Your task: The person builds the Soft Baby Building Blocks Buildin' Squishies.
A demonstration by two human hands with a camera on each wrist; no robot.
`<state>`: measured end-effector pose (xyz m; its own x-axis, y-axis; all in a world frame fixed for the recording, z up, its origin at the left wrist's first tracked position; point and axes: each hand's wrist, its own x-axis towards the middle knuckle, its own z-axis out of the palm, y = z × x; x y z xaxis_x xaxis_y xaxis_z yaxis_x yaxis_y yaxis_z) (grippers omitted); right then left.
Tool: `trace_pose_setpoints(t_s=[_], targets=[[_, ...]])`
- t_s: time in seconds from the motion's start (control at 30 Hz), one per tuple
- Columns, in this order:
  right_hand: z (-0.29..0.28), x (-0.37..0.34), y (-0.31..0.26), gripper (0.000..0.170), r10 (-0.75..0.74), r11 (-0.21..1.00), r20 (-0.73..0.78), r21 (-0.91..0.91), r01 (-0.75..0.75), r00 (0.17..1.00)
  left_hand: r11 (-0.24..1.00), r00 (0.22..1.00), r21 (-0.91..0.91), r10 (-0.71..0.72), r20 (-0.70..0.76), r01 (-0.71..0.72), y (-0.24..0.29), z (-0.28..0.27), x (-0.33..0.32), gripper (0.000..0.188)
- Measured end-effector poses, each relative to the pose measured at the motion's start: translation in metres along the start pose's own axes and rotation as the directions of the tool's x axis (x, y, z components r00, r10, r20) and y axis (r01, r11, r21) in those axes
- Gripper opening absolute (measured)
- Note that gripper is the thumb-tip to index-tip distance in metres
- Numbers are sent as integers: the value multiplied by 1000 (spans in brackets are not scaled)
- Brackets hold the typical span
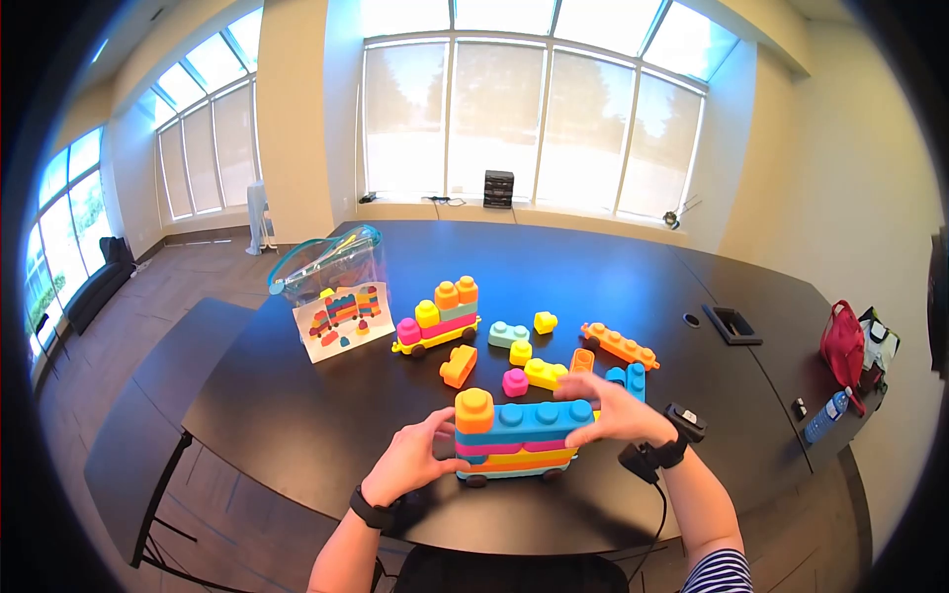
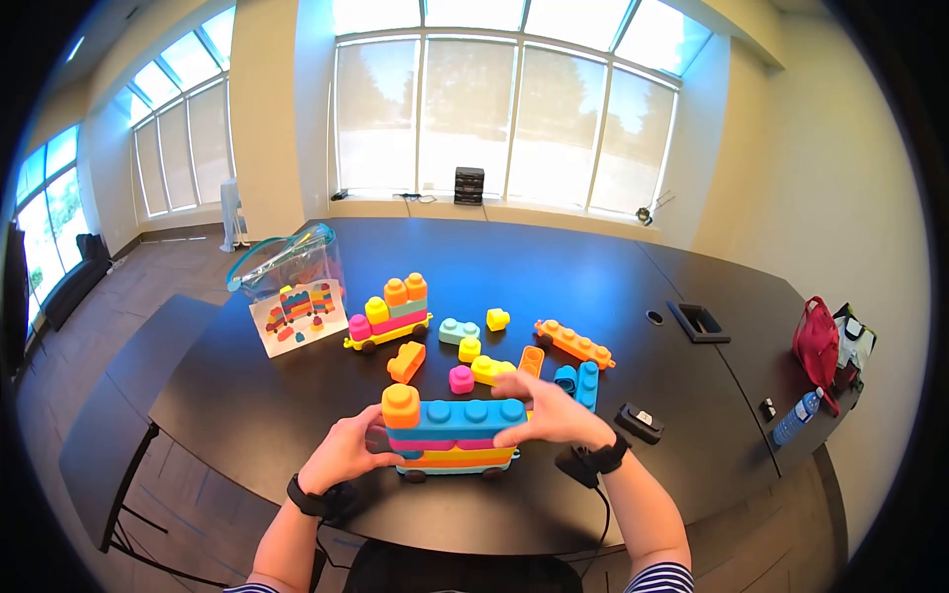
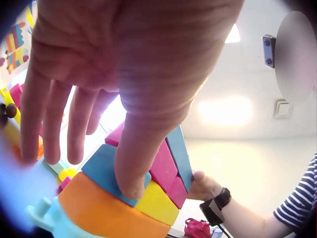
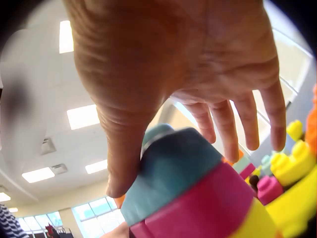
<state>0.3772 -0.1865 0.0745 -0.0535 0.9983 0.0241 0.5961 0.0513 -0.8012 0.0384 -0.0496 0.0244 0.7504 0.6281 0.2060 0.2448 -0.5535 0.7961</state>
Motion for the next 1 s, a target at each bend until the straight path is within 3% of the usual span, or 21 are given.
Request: trace_pose_setpoints(t_s=[0.03, 0.1, 0.2, 0.3, 0.43, 0.53, 0.63, 0.83, 1.0], targets=[[4, -6, 8, 106, -52, 998, 57, -21, 53, 997, 999, 999, 19, -27, 17, 27, 0, 0, 0, 73], [20, -20, 19, 98, 23, 963, 114, 264, -53, 993, 995, 995, 61, -84, 54, 81, 0, 1, 1, 66], [37, -21, 36, 90, 57, 995, 113, -89, -48, 992, 992, 988, 60, -118, 103, 112, 0, 8, 2, 53], [52, -16, 53, 82, -34, 987, -10, -159, 32, 999, 985, 981, 58, -170, 94, 165, 2, 13, 3, 45], [64, -13, 59, 71, -152, 988, -61, -16, 151, 987, 981, 983, 102, -173, 68, 166, -9, 18, 1, 45], [60, -13, 37, 61, 129, 988, 56, 73, -133, 990, 970, 980, 162, -194, 49, 183, -7, 20, 0, 44], [66, -8, 48, 55, 153, 970, 87, 176, -166, 984, 963, 978, 188, -203, 46, 191, 0, 19, 0, 44], [68, -15, 41, 52, 129, 981, 22, 142, -131, 991, 968, 982, 188, -181, 56, 168, -10, 19, 1, 46], [65, -23, 43, 61, 119, 982, 79, 137, -129, 990, 959, 982, 262, -145, 121, 110, 1, 19, 6, 56]])
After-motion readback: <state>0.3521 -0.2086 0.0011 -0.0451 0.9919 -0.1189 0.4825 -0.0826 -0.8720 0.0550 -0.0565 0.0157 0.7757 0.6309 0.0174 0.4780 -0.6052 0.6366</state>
